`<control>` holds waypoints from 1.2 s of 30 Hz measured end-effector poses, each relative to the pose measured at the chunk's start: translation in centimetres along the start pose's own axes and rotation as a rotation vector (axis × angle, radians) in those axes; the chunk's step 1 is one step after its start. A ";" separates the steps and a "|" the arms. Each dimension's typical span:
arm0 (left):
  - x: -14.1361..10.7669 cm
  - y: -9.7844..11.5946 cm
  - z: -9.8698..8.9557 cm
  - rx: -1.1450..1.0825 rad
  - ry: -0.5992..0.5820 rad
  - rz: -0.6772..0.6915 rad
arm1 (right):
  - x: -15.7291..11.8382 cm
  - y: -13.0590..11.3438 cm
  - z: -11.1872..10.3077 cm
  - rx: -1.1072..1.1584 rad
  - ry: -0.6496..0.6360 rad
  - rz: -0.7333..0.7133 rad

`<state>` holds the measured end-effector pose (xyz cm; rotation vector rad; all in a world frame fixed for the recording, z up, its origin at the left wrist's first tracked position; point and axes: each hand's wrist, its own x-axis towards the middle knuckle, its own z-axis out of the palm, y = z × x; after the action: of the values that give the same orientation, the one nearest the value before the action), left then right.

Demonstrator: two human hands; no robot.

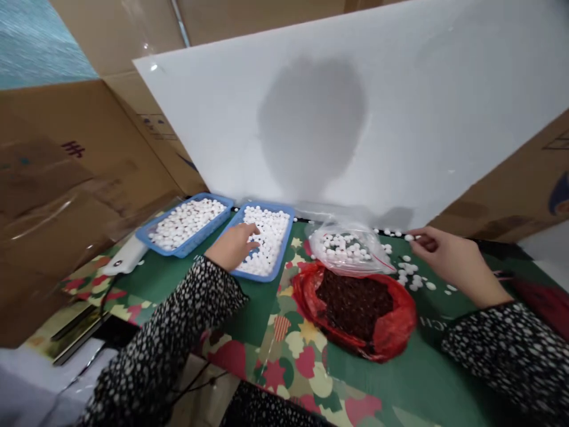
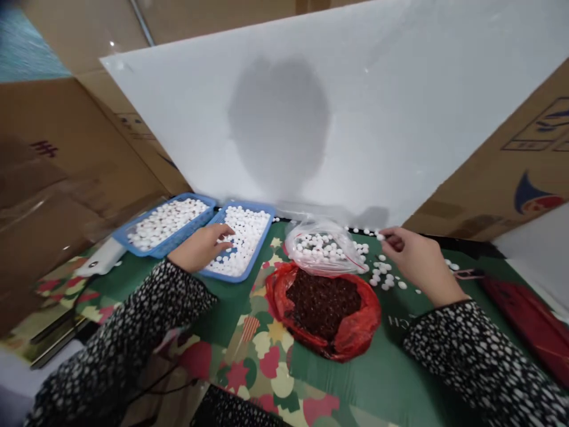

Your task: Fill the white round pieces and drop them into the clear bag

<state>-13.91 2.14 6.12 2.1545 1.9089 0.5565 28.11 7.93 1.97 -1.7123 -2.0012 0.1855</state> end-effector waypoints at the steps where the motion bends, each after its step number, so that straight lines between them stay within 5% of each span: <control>1: 0.4 -1.7 -0.4 0.071 -0.033 -0.065 | 0.7 0.7 0.3 -0.030 -0.024 0.003; 5: 2.1 -5.1 0.6 0.148 -0.131 -0.072 | 1.5 1.9 1.7 -0.025 -0.023 -0.024; 15: 5.3 -2.0 3.8 0.305 -0.227 0.332 | -2.6 0.3 0.0 0.076 0.174 -0.068; 22: 5.7 -2.7 4.9 0.360 -0.235 0.386 | -5.1 0.0 1.2 0.119 0.217 -0.178; 36: 5.2 -2.6 4.8 0.520 -0.288 0.322 | -5.2 0.3 2.4 0.214 0.185 -0.247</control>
<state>-13.88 8.07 1.47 2.7003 1.6896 -0.2358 27.74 3.56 -1.62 -1.2907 -1.9566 0.1448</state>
